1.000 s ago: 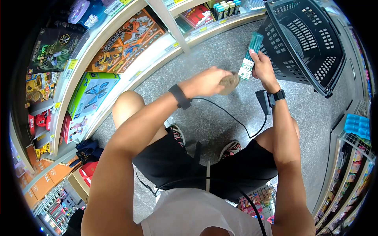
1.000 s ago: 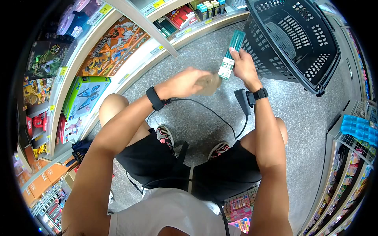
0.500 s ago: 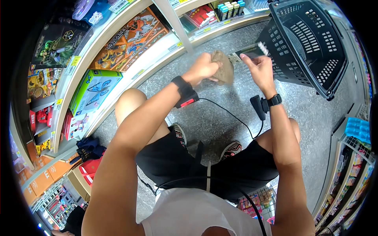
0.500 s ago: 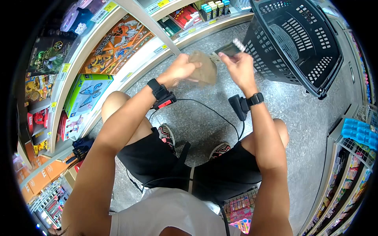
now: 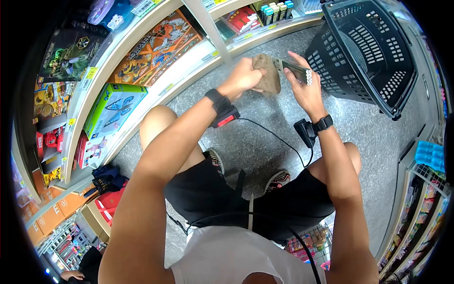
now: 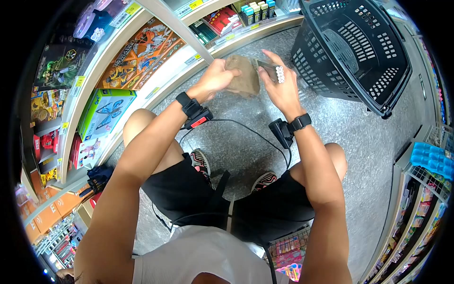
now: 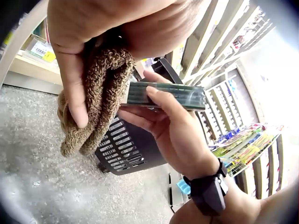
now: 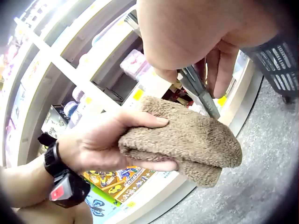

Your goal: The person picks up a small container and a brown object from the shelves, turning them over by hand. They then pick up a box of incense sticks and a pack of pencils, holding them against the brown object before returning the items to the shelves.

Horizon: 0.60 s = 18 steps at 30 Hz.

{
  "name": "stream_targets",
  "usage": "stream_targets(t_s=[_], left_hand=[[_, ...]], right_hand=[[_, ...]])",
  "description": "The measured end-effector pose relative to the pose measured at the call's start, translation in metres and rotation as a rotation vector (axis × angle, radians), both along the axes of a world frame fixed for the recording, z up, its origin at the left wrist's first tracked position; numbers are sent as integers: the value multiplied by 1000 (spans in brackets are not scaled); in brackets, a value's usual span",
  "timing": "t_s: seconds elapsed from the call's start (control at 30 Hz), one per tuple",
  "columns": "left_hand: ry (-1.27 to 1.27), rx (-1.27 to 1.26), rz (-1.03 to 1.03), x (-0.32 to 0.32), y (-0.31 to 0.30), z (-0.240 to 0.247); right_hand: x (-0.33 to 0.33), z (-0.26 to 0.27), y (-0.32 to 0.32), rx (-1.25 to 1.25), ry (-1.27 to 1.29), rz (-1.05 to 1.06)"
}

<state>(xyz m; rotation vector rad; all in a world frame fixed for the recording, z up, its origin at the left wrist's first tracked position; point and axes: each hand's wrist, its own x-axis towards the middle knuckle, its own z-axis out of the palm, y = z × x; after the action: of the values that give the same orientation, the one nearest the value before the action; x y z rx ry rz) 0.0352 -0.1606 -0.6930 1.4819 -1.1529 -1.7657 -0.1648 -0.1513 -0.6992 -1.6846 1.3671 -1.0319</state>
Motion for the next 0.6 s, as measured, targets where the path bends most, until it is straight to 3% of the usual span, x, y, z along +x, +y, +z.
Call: stream_targets(t_s=[0.17, 0.27, 0.37, 0.6], left_hand=[[-27, -63, 51, -5, 4, -4], [-96, -101, 2, -1, 1, -5], [-230, -148, -61, 0, 1, 2], [-316, -349, -28, -1, -1, -18]], right_hand=[[-1, -8, 3, 47, 40, 40], [-1, -12, 5, -148, 77, 153], [0, -10, 6, 37, 96, 135], [4, -19, 4, -17, 149, 79]])
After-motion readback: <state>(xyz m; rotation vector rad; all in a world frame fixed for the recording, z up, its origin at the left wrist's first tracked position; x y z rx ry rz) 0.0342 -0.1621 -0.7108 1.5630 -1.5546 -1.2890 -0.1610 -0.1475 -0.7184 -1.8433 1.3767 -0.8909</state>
